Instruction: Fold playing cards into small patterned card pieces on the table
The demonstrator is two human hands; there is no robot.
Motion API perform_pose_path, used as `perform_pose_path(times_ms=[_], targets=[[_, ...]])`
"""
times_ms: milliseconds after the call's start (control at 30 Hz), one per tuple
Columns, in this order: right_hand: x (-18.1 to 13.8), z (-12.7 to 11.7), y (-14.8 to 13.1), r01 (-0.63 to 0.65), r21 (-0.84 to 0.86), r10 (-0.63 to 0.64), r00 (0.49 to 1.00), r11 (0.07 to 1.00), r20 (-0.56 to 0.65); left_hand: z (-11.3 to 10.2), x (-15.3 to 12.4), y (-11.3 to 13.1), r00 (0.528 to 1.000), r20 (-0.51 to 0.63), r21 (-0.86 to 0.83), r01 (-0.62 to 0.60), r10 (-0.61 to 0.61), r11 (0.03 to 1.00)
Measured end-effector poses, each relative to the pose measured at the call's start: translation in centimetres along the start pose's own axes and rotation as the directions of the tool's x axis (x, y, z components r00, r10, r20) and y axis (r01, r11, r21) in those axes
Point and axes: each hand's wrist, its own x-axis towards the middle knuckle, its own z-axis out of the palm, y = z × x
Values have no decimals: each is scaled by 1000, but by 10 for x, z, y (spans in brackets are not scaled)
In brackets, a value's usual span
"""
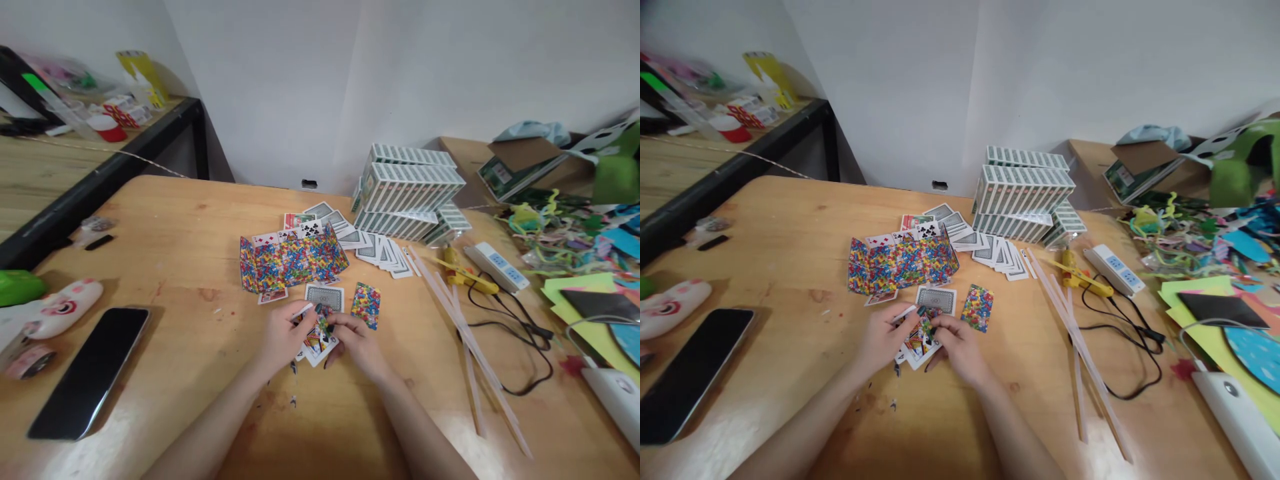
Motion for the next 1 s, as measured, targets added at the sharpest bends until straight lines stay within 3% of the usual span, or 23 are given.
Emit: perform_pose_path(times_ms=[300, 867, 1000], targets=[[3, 1, 6, 69, -42, -68, 998, 997, 17, 2, 0, 1, 998, -40, -9, 45, -45, 999], [-3, 0, -3, 72, -35, -64, 980, 997, 191, -1, 3, -1, 999, -40, -8, 33, -33, 999], [-2, -1, 1, 61, -9, -58, 982, 998, 179, -3, 5, -1, 999, -39, -2, 32, -33, 999]])
